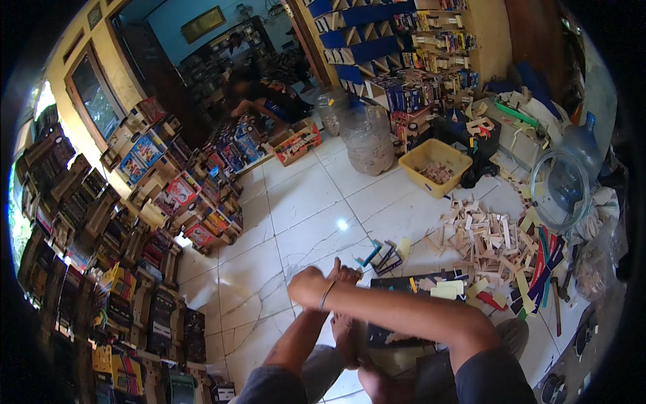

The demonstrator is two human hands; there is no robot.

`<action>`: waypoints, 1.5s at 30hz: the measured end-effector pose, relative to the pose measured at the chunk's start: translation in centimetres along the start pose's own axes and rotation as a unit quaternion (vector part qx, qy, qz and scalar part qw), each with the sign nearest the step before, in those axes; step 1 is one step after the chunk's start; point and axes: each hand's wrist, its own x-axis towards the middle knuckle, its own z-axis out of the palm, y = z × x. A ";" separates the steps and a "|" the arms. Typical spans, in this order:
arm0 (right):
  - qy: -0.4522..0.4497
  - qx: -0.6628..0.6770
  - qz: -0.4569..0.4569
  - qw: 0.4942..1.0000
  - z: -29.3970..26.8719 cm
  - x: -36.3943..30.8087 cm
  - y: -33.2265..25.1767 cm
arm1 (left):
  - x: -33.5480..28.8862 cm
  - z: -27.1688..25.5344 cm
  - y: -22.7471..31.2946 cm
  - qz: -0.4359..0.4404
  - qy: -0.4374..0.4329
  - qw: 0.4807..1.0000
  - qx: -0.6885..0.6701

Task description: The person sits on the floor and assembles small yellow and black plastic pieces into a rectangular frame. They use scissors to trim a yellow strip and then attach it to the frame, repeating the process with additional pieces.

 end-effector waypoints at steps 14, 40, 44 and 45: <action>0.072 0.327 -0.224 0.915 -5.6 -9.8 1.4 | -4.1 -10.7 -1.5 0.079 -0.028 0.980 0.179; 0.399 0.354 -0.212 0.819 1.0 -12.7 -1.2 | -7.8 -14.0 -0.8 0.031 -0.144 0.989 -0.015; 0.413 0.201 -0.049 0.887 7.7 -14.6 4.5 | -10.8 -10.1 2.3 0.070 -0.085 0.944 -0.312; 0.472 0.086 -0.066 0.875 9.3 -16.0 6.2 | -11.0 -9.6 3.2 0.059 -0.228 0.926 -0.295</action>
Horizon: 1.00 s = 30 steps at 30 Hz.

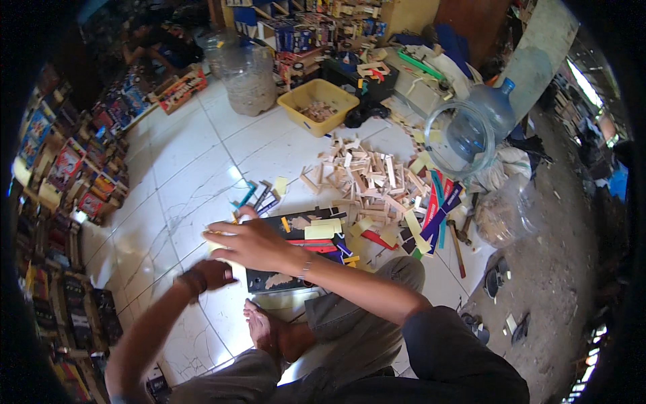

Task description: The person sits on the floor and assembles small yellow and black plastic pieces into a rectangular frame. They use scissors to trim a yellow strip and then attach it to the frame, repeating the process with additional pieces.

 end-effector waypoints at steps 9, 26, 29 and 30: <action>-0.036 -0.163 0.629 0.759 -14.7 -26.1 7.3 | -3.8 12.8 12.2 0.152 -0.028 0.779 -0.608; -0.267 -0.274 0.450 0.807 -22.9 -26.5 8.9 | -4.1 12.1 14.6 0.034 0.276 0.923 -0.265; -0.106 -0.087 0.471 0.871 -20.4 -20.2 3.1 | -4.5 8.8 14.5 0.053 0.187 0.876 -0.440; -0.096 -0.055 0.453 0.885 -18.6 -18.3 1.2 | -4.7 7.2 14.3 0.100 0.156 0.862 -0.472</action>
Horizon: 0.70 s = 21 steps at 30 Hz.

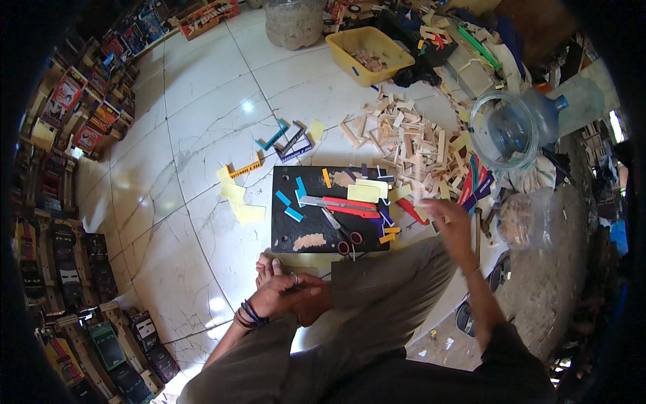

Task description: The person sits on the floor and assembles small yellow and black plastic pieces into a rectangular frame. They use scissors to trim a yellow strip and then attach it to the frame, repeating the process with additional pieces.

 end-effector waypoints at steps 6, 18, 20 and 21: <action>-0.040 0.162 -0.009 0.986 11.7 -1.7 -13.4 | 4.1 -2.8 4.8 0.026 0.074 0.905 -0.418; -0.080 0.025 -0.088 0.993 16.0 -2.2 -11.8 | 5.1 -0.9 1.0 -0.004 0.209 0.879 -0.429; -0.104 0.015 -0.080 0.991 16.1 -2.4 -11.8 | 5.1 -1.1 1.0 -0.007 0.202 0.892 -0.404; -0.108 0.013 -0.080 0.991 16.0 -2.5 -11.6 | 5.0 -1.2 1.0 -0.011 0.206 0.902 -0.379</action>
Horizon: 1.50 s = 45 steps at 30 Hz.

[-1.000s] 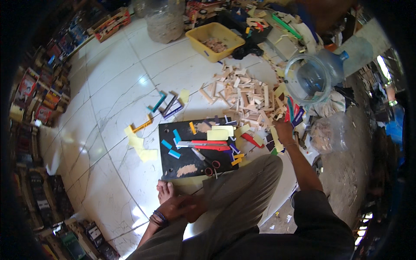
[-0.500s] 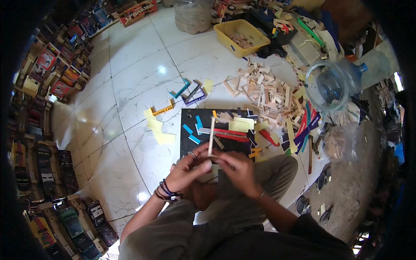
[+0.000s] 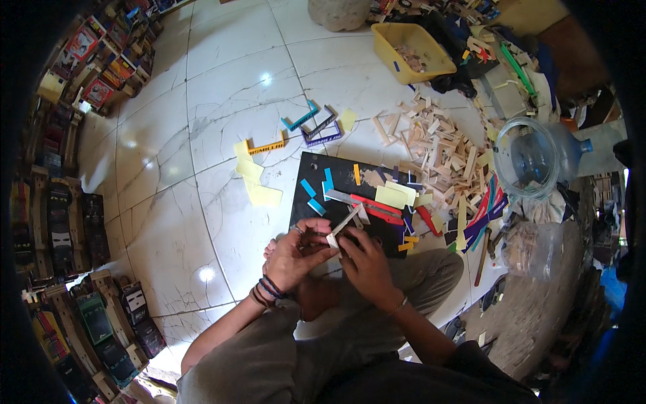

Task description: The person sits on the floor and assembles small yellow and black plastic pieces into a rectangular frame. They use scissors to trim a yellow strip and then attach it to the frame, repeating the process with additional pieces.

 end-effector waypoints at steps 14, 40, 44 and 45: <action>0.068 -0.078 0.116 0.988 -0.9 -1.2 2.6 | -0.6 -0.5 3.5 0.249 0.012 0.922 0.297; 0.060 -0.115 -0.003 0.991 -2.2 5.4 5.8 | 0.7 -1.5 1.2 0.135 0.025 0.923 0.359; 0.075 -0.060 0.032 0.995 -2.9 3.6 5.5 | 1.1 -1.0 1.3 0.140 -0.025 0.898 0.417; 0.084 -0.044 0.044 0.994 -3.0 3.0 5.3 | 1.2 -0.9 1.2 0.170 -0.036 0.887 0.429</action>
